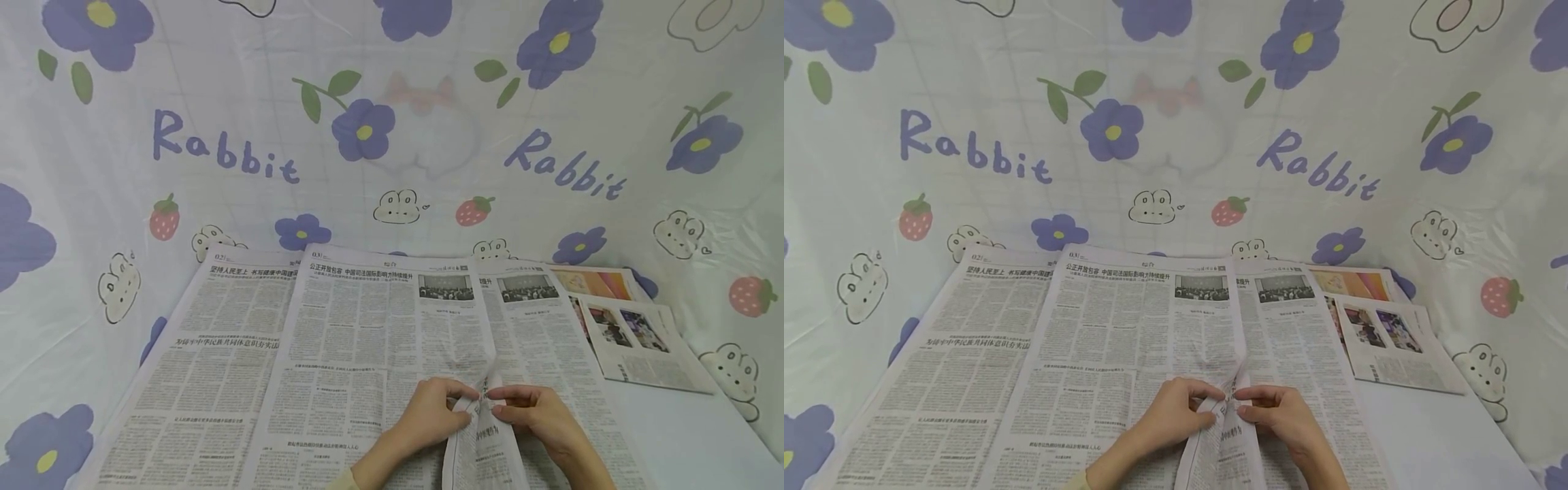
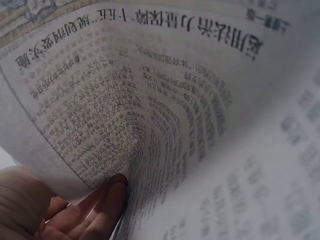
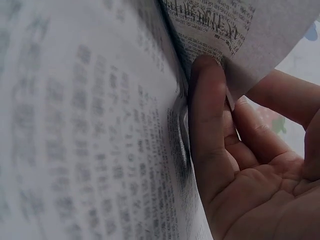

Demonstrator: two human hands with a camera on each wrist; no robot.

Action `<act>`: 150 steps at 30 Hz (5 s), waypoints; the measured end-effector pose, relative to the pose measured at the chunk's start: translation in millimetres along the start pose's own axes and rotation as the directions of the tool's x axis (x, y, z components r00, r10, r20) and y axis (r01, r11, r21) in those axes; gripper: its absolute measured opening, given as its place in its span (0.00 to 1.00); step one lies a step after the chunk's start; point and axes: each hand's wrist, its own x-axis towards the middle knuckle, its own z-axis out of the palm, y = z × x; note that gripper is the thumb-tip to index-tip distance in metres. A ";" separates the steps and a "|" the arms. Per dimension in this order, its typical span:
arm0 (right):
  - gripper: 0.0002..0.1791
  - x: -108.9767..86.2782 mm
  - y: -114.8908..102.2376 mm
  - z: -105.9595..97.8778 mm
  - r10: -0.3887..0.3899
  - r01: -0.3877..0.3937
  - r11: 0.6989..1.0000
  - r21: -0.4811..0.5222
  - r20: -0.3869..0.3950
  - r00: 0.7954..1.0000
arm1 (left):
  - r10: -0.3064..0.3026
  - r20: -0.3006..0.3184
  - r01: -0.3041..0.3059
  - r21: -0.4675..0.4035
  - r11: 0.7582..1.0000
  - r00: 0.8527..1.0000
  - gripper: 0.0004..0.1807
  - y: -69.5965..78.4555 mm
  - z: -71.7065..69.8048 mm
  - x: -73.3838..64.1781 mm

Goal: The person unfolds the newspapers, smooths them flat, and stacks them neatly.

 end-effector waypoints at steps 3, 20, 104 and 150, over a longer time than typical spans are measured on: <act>0.18 -0.2 -0.8 0.9 0.004 -0.004 1.000 -0.003 -0.021 1.000 | -0.001 -0.002 0.001 -0.003 1.000 1.000 0.17 0.3 -0.1 -0.1; 0.16 2.8 3.5 -1.9 0.012 -0.016 0.999 -0.037 -0.114 0.993 | 0.001 -0.020 -0.001 0.001 1.000 1.000 0.17 -0.6 -4.6 0.7; 0.17 -3.7 4.2 -26.6 0.075 -0.075 0.997 0.007 -0.210 0.975 | -0.218 -0.412 0.052 -0.377 0.925 0.885 0.16 24.2 -132.0 -62.7; 0.17 -9.4 -1.4 -53.9 0.112 -0.119 0.993 -0.019 -0.217 0.970 | -0.399 -0.527 0.329 -0.226 0.917 0.750 0.36 -27.8 -252.9 -160.6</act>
